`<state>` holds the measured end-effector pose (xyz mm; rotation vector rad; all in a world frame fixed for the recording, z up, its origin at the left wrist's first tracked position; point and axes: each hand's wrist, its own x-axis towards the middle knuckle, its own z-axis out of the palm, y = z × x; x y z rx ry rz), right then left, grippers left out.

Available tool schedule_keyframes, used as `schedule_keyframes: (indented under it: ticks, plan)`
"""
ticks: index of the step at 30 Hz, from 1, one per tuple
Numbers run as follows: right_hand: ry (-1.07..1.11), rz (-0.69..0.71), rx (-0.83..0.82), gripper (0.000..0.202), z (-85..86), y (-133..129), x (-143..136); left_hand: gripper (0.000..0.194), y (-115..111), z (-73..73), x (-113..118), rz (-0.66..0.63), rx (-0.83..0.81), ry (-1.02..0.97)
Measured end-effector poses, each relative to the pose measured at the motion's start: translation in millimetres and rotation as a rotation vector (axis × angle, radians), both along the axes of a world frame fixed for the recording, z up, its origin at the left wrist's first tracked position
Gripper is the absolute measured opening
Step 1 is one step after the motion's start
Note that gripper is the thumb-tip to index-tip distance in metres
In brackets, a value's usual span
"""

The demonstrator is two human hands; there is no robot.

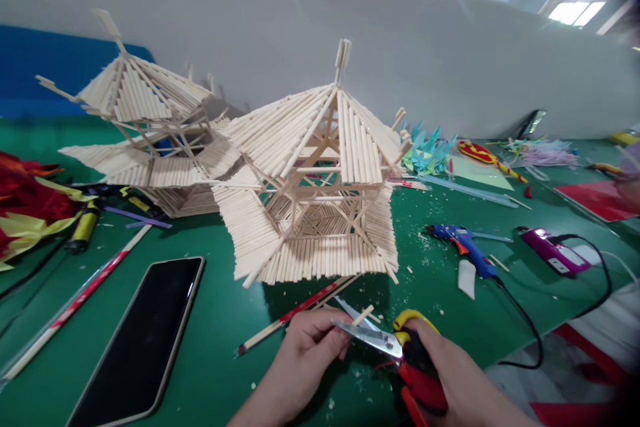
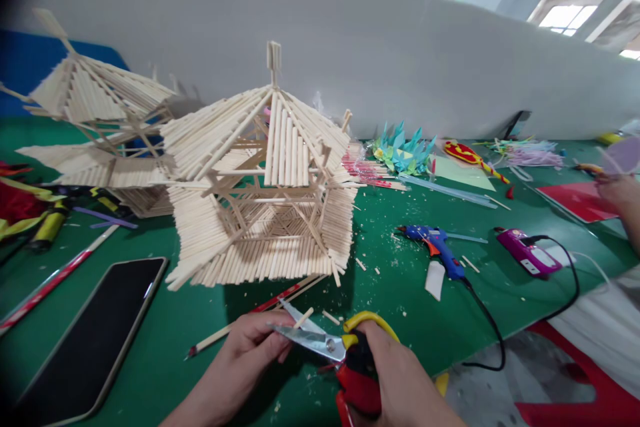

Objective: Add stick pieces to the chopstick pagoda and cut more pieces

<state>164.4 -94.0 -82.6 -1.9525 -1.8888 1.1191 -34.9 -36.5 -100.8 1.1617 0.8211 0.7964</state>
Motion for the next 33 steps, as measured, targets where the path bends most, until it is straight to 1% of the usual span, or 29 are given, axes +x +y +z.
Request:
schedule_keyframes:
  ticks: [2, 5, 9, 12, 14, 18, 20, 23, 26, 31, 33]
  plan:
    - [0.022, 0.016, -0.043, 0.035, 1.5, 1, 0, 0.029, 0, -3.3, 0, -0.027, -0.025, -0.019]
    - [0.001, 0.03, -0.082, 0.029, -1.4, 0, 0, 0.028, -2, -6.6, 1, -0.015, -0.033, -0.002]
    - [-0.033, 0.004, -0.024, 0.035, -8.2, -3, 1, 0.023, -2, -3.0, 3, 0.046, 0.031, 0.058]
    - [0.016, -0.009, -0.023, 0.037, -8.6, -3, 1, 0.022, -2, 0.7, 2, 0.037, 0.058, 0.058]
    - [0.047, -0.009, -0.024, 0.037, -7.3, -3, 1, 0.022, -2, 0.8, 1, -0.005, 0.029, 0.029]
    - [0.022, 0.016, -0.019, 0.038, -8.1, -5, 1, 0.032, -1, -4.4, -2, -0.102, -0.078, -0.069]
    - [-0.011, 0.023, -0.029, 0.037, -11.3, -6, 2, 0.032, -2, -7.1, -1, -0.09, -0.109, -0.089]
    - [-0.047, 0.003, -0.039, 0.039, -16.3, -5, 4, 0.025, -3, -9.4, 2, -0.015, -0.126, -0.087]
    - [-0.046, -0.003, -0.049, 0.043, -16.4, -2, 5, 0.023, -3, -11.3, 3, 0.018, -0.142, -0.107]
    - [0.02, 0.019, -0.027, 0.039, -6.7, 0, 4, 0.028, -3, -15.0, -1, -0.066, -0.246, -0.201]
    - [0.012, 0.024, -0.027, 0.038, -6.2, -2, 4, 0.029, -2, -15.1, -2, -0.095, -0.286, -0.222]
